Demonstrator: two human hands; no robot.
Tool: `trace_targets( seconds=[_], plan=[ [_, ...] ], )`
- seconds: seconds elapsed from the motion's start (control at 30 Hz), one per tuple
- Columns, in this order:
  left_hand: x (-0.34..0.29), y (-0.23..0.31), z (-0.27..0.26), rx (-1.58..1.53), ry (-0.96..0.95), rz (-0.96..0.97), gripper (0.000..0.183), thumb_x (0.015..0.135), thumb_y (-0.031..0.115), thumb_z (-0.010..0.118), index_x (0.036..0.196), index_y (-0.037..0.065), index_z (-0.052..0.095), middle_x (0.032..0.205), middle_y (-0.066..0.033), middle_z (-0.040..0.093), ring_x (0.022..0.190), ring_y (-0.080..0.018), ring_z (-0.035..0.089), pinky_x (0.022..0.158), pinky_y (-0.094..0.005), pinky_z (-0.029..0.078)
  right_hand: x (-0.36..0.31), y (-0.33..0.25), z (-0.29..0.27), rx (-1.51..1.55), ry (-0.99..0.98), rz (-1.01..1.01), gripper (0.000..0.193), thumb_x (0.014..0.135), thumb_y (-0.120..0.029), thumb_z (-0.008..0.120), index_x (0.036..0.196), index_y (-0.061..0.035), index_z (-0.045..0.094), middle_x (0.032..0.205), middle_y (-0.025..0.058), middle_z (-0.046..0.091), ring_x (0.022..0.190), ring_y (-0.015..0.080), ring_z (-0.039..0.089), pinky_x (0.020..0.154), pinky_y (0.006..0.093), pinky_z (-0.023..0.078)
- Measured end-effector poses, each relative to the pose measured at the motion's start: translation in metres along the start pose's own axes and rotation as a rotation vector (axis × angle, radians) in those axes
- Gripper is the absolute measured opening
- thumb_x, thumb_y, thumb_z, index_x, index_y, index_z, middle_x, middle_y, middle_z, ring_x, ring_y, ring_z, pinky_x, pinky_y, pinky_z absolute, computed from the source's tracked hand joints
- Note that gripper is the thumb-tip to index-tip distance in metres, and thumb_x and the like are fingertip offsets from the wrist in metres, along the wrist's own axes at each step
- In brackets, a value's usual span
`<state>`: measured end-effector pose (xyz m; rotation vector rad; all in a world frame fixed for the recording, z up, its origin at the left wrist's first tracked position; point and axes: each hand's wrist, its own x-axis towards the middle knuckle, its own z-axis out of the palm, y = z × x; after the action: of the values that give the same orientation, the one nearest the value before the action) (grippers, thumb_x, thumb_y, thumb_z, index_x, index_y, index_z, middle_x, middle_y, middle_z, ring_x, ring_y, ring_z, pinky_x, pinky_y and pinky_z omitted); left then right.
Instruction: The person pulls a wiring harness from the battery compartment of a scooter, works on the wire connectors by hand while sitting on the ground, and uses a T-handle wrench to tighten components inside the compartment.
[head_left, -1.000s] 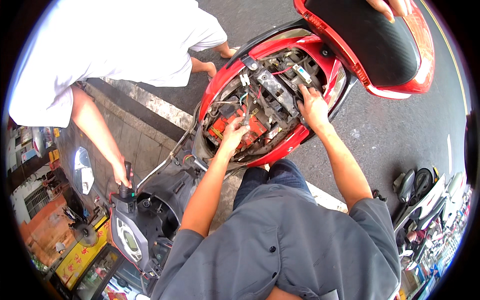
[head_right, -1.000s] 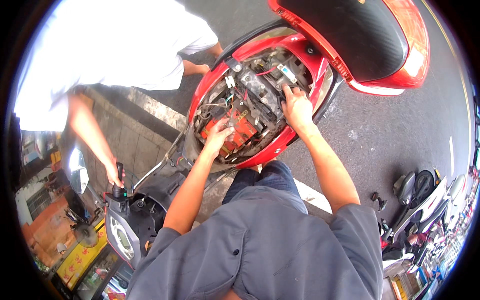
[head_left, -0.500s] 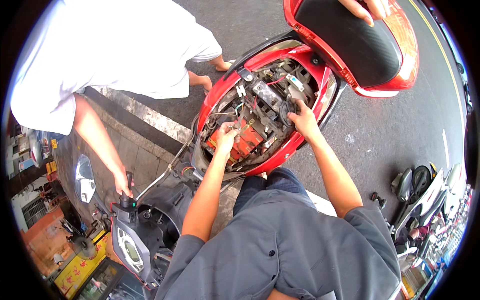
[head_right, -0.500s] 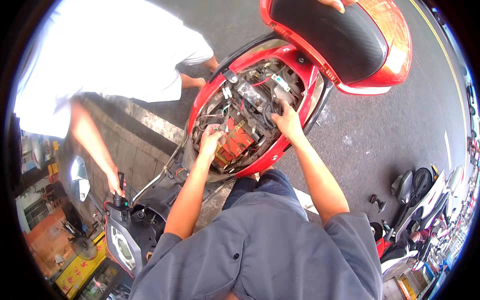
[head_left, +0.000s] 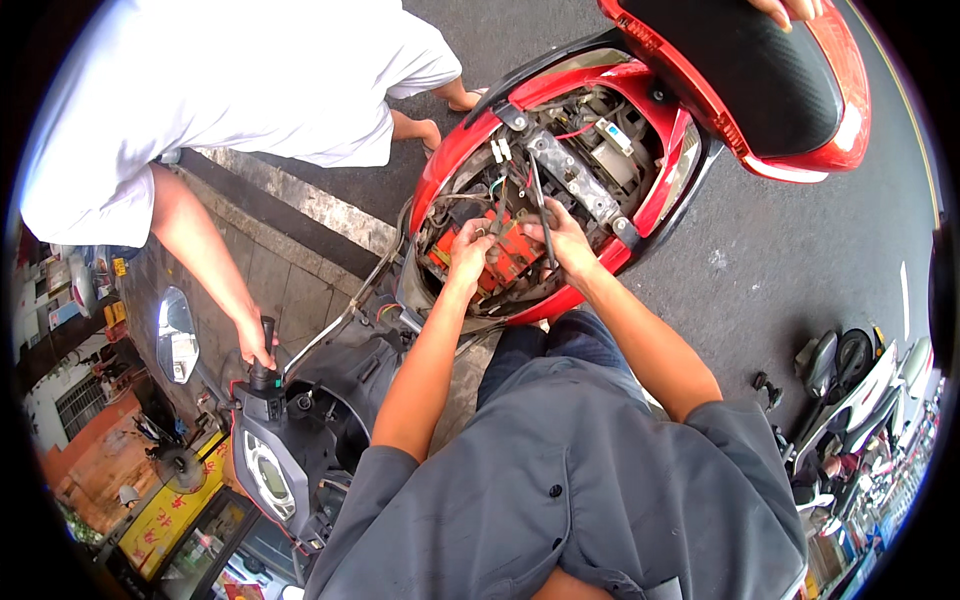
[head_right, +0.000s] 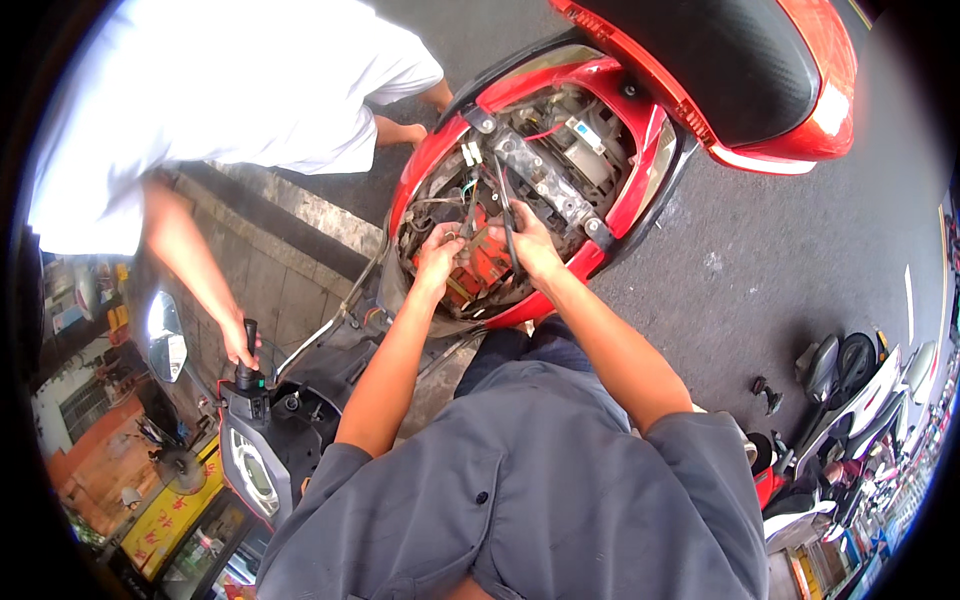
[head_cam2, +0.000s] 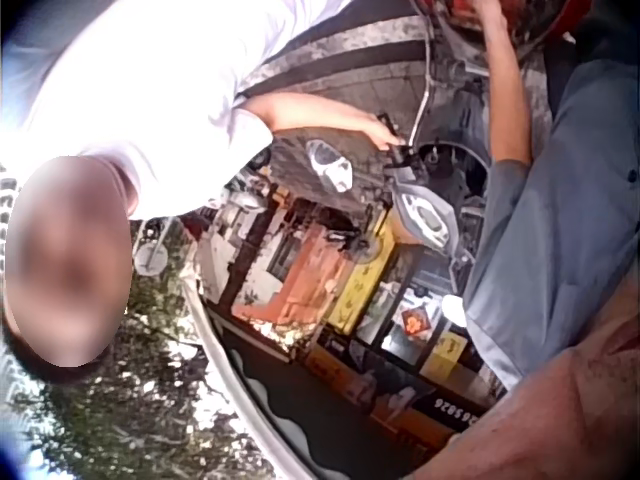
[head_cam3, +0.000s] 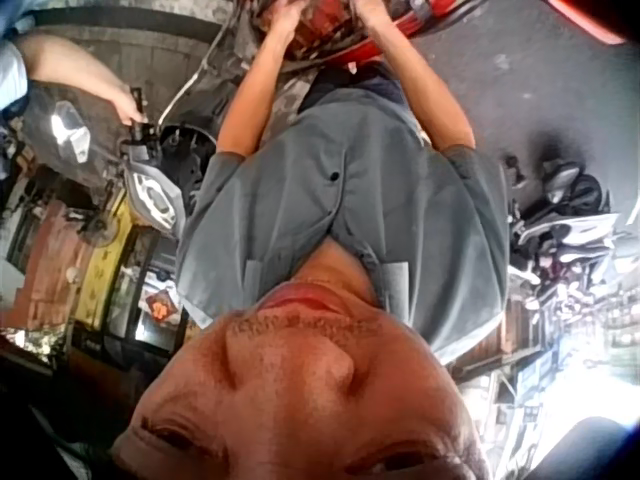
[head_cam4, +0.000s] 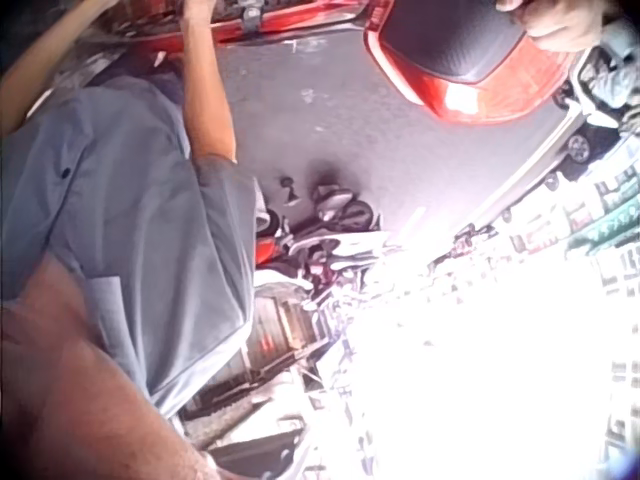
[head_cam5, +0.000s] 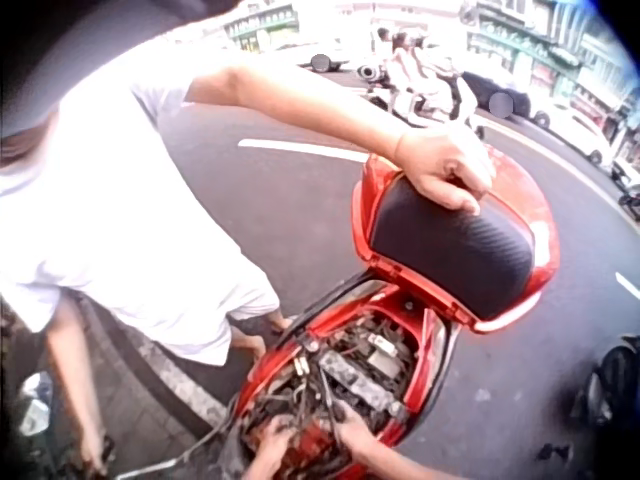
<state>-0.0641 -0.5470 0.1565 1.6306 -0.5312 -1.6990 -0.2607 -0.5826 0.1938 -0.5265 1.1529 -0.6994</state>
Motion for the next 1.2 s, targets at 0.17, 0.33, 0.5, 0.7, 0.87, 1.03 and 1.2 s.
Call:
trace_targets(
  seconds=[0.17, 0.33, 0.5, 0.7, 0.87, 1.03, 1.2],
  plan=[
    [-0.003, 0.002, 0.003, 0.012, 0.027, -0.028, 0.024, 0.091, 0.004, 0.055, 0.114, 0.007, 0.058, 0.093, -0.0031, 0.063, 0.078, -0.0136, 0.062, 0.068, -0.0299, 0.053, 0.053, 0.023, 0.025, -0.254, 0.225, -0.156, 0.055, 0.078, -0.004, 0.070, 0.131, -0.0043, 0.054, 0.093, 0.0068, 0.068, 0.077, 0.0139, 0.062, 0.070, 0.0295, 0.050],
    [-0.009, 0.005, 0.001, -0.118, -0.028, -0.045, 0.027, 0.091, 0.009, 0.060, 0.118, 0.006, 0.059, 0.096, -0.0041, 0.065, 0.081, -0.0160, 0.064, 0.073, -0.0324, 0.055, 0.056, 0.023, 0.026, -0.336, 0.157, -0.186, 0.059, 0.081, -0.009, 0.074, 0.135, -0.0054, 0.051, 0.099, 0.0088, 0.069, 0.087, 0.0135, 0.064, 0.076, 0.0302, 0.052],
    [-0.016, 0.024, 0.007, -0.255, -0.122, -0.082, 0.029, 0.092, 0.013, 0.060, 0.119, 0.004, 0.058, 0.100, -0.0052, 0.067, 0.085, -0.0169, 0.065, 0.078, -0.0345, 0.054, 0.038, 0.017, 0.015, -0.309, 0.023, -0.215, 0.067, 0.084, -0.006, 0.075, 0.142, -0.0051, 0.042, 0.105, 0.0060, 0.064, 0.094, 0.0121, 0.058, 0.084, 0.0279, 0.048],
    [-0.015, 0.036, 0.016, -0.297, -0.172, -0.081, 0.030, 0.092, 0.015, 0.060, 0.120, 0.004, 0.058, 0.099, -0.0049, 0.067, 0.088, -0.0165, 0.066, 0.077, -0.0340, 0.054, 0.024, 0.010, 0.015, -0.272, 0.001, -0.322, 0.066, 0.085, -0.007, 0.076, 0.141, -0.0017, 0.041, 0.108, 0.0071, 0.064, 0.095, 0.0134, 0.060, 0.084, 0.0281, 0.050],
    [-0.005, 0.035, 0.013, -0.356, -0.216, -0.119, 0.030, 0.092, 0.014, 0.059, 0.119, 0.004, 0.058, 0.097, -0.0054, 0.067, 0.087, -0.0167, 0.066, 0.077, -0.0344, 0.054, 0.028, 0.017, 0.006, -0.164, 0.074, -0.211, 0.065, 0.087, -0.011, 0.074, 0.141, 0.0010, 0.040, 0.102, 0.0082, 0.066, 0.084, 0.0124, 0.064, 0.074, 0.0271, 0.053],
    [0.000, 0.032, 0.010, -0.407, -0.255, -0.130, 0.031, 0.092, 0.013, 0.058, 0.121, 0.004, 0.057, 0.099, -0.0066, 0.067, 0.089, -0.0176, 0.065, 0.078, -0.0357, 0.054, 0.021, 0.005, 0.009, -0.083, 0.069, -0.207, 0.065, 0.086, -0.011, 0.073, 0.141, 0.0026, 0.040, 0.099, 0.0088, 0.066, 0.083, 0.0126, 0.064, 0.072, 0.0262, 0.051],
    [-0.006, 0.029, 0.012, -0.346, -0.253, -0.090, 0.034, 0.092, 0.010, 0.056, 0.126, 0.006, 0.054, 0.109, -0.0072, 0.065, 0.093, -0.0183, 0.065, 0.082, -0.0358, 0.054, 0.024, 0.007, 0.008, -0.051, 0.046, -0.193, 0.065, 0.085, -0.009, 0.072, 0.140, 0.0039, 0.040, 0.097, 0.0090, 0.065, 0.084, 0.0137, 0.064, 0.072, 0.0266, 0.051]
  ],
)
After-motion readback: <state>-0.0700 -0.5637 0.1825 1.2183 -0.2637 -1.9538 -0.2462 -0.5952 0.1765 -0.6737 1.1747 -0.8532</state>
